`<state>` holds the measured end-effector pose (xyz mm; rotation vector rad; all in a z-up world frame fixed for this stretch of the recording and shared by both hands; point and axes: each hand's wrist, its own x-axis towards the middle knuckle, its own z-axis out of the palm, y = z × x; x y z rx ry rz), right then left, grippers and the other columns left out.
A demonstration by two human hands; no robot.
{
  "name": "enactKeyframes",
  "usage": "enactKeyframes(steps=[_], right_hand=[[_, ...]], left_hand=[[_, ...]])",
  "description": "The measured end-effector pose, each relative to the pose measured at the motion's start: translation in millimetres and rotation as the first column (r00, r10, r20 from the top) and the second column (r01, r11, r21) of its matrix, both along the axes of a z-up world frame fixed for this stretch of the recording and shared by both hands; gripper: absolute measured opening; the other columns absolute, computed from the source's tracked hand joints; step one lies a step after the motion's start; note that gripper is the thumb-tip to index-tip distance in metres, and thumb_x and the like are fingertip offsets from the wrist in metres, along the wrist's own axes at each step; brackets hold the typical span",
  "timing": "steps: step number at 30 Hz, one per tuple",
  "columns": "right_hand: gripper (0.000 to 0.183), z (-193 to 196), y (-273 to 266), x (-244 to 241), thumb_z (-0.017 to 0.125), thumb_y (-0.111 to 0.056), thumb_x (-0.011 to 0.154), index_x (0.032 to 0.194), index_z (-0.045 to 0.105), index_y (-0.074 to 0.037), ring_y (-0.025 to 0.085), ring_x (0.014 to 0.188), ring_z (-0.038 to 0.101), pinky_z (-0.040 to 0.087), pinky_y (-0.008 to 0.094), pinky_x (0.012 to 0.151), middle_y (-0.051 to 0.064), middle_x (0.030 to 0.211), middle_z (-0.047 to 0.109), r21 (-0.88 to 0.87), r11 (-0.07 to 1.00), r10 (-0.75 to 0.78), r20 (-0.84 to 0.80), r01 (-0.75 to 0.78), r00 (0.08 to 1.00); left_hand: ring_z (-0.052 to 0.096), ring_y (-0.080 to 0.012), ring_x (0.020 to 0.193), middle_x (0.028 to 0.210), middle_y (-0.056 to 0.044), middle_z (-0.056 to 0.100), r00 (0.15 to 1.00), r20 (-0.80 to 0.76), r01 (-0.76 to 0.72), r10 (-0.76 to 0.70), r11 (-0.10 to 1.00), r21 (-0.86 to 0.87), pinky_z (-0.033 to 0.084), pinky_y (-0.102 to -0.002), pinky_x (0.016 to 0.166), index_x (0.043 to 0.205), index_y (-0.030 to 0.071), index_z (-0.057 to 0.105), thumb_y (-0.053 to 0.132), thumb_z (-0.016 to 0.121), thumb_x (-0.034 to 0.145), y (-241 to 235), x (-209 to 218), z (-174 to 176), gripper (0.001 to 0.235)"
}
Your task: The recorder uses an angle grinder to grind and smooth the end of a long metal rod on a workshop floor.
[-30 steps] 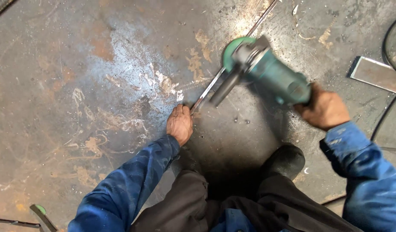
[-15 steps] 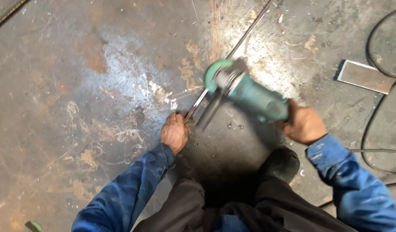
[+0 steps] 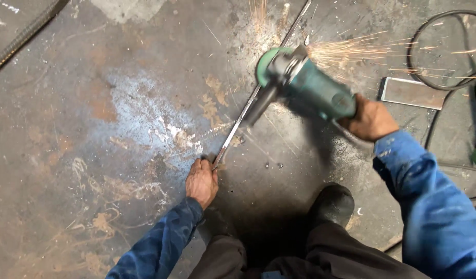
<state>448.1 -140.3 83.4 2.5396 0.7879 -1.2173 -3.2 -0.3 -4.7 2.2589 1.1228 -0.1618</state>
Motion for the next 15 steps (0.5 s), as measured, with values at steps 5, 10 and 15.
enactKeyframes(steps=[5, 10, 15], right_hand=[[0.056, 1.3, 5.3, 31.6, 0.08, -0.027, 0.084, 0.126, 0.06, 0.003, 0.041, 0.092, 0.073, 0.059, 0.047, 0.083, 0.028, 0.099, 0.073, 0.417, 0.909, -0.043, 0.114, -0.008, 0.993], [0.044, -26.0, -29.6, 22.7, 0.08, -0.029, 0.078, 0.109, 0.069, 0.0, 0.045, 0.091, 0.071, 0.058, 0.051, 0.081, 0.029, 0.096, 0.072, 0.455, 0.877, 0.034, 0.265, -0.156, 0.964], [0.062, -7.3, -47.5, -65.0, 0.066, -0.013, 0.075, 0.136, 0.053, -0.012, 0.037, 0.082, 0.076, 0.063, 0.046, 0.074, 0.018, 0.089, 0.074, 0.305, 0.952, -0.039, -0.003, 0.038, 0.999]], left_hand=[[0.06, -0.0477, 0.104, 0.11, -0.03, 0.061, 1.0, -0.019, 0.02, -0.019, 0.999, 0.041, 0.049, -0.053, 0.092, 0.101, -0.001, 0.055, 0.019, 0.065, 0.089, -0.6, -4.8, 4.9, 0.026], [0.063, -0.0432, 0.103, 0.103, -0.023, 0.066, 0.998, -0.01, 0.057, -0.056, 0.993, 0.105, 0.051, -0.051, 0.091, 0.104, 0.003, 0.061, 0.027, 0.067, 0.088, -1.4, -12.1, -28.8, 0.03], [0.068, -0.0401, 0.092, 0.098, -0.018, 0.066, 0.998, -0.057, -0.028, 0.034, 0.995, 0.099, 0.054, -0.051, 0.081, 0.099, 0.006, 0.063, 0.025, 0.075, 0.081, -2.8, -30.2, -77.0, 0.029]])
